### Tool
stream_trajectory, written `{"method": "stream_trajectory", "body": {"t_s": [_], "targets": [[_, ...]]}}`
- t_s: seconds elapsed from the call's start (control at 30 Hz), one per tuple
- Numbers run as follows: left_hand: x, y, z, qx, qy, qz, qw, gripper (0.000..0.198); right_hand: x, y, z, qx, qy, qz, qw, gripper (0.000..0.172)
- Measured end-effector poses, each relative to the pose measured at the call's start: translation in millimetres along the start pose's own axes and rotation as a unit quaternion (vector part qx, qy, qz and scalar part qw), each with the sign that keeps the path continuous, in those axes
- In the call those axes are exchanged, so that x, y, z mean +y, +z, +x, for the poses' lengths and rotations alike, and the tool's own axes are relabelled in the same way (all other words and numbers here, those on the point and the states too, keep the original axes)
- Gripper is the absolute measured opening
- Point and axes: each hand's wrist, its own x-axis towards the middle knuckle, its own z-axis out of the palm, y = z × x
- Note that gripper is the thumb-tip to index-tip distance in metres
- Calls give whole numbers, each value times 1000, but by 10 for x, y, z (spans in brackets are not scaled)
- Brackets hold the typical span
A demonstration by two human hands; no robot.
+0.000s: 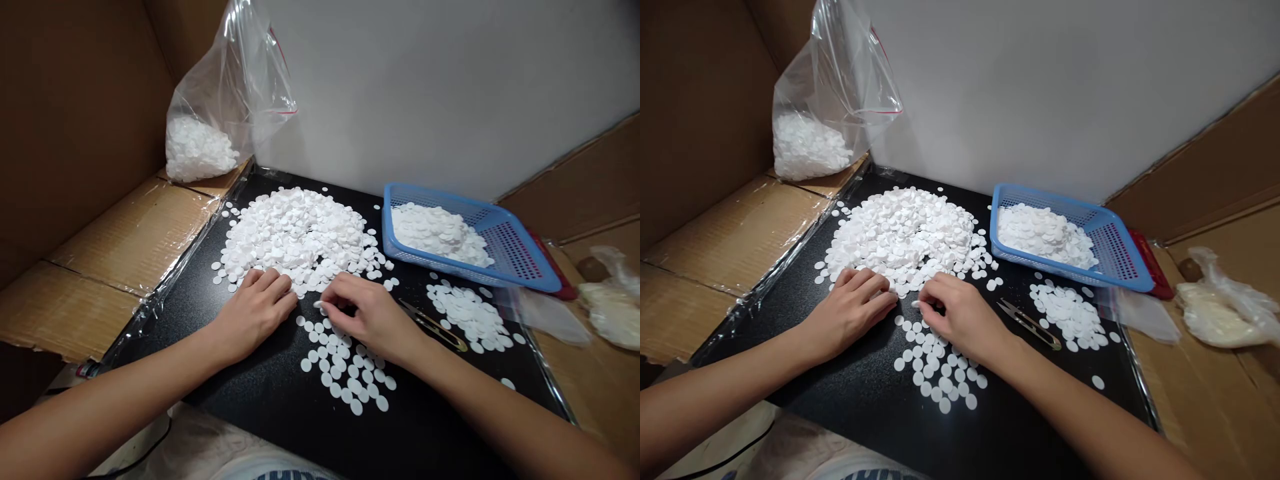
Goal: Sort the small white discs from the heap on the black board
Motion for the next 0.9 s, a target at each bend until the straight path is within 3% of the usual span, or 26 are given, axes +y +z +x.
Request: {"method": "stream_trajectory", "body": {"t_s": [0.13, 0.3, 0.5, 0.67, 0.9], "targets": [[-6, 0, -35, 5, -17, -29, 999, 20, 95, -220, -166, -51, 132, 4, 990, 19], [94, -7, -69, 31, -19, -26, 999, 22, 210, -287, -218, -43, 174, -70, 981, 22], [268, 6, -145, 48, -31, -49, 997, 23, 207, -394, -242, -80, 223, -99, 966, 23], [319, 18, -177, 28, -33, -84, 996, 27, 220, -475, -362, -118, 234, -76, 962, 23], [323, 3, -115, 20, -48, -177, 983, 25, 281, -433, -413, -52, 198, -99, 974, 16]]}}
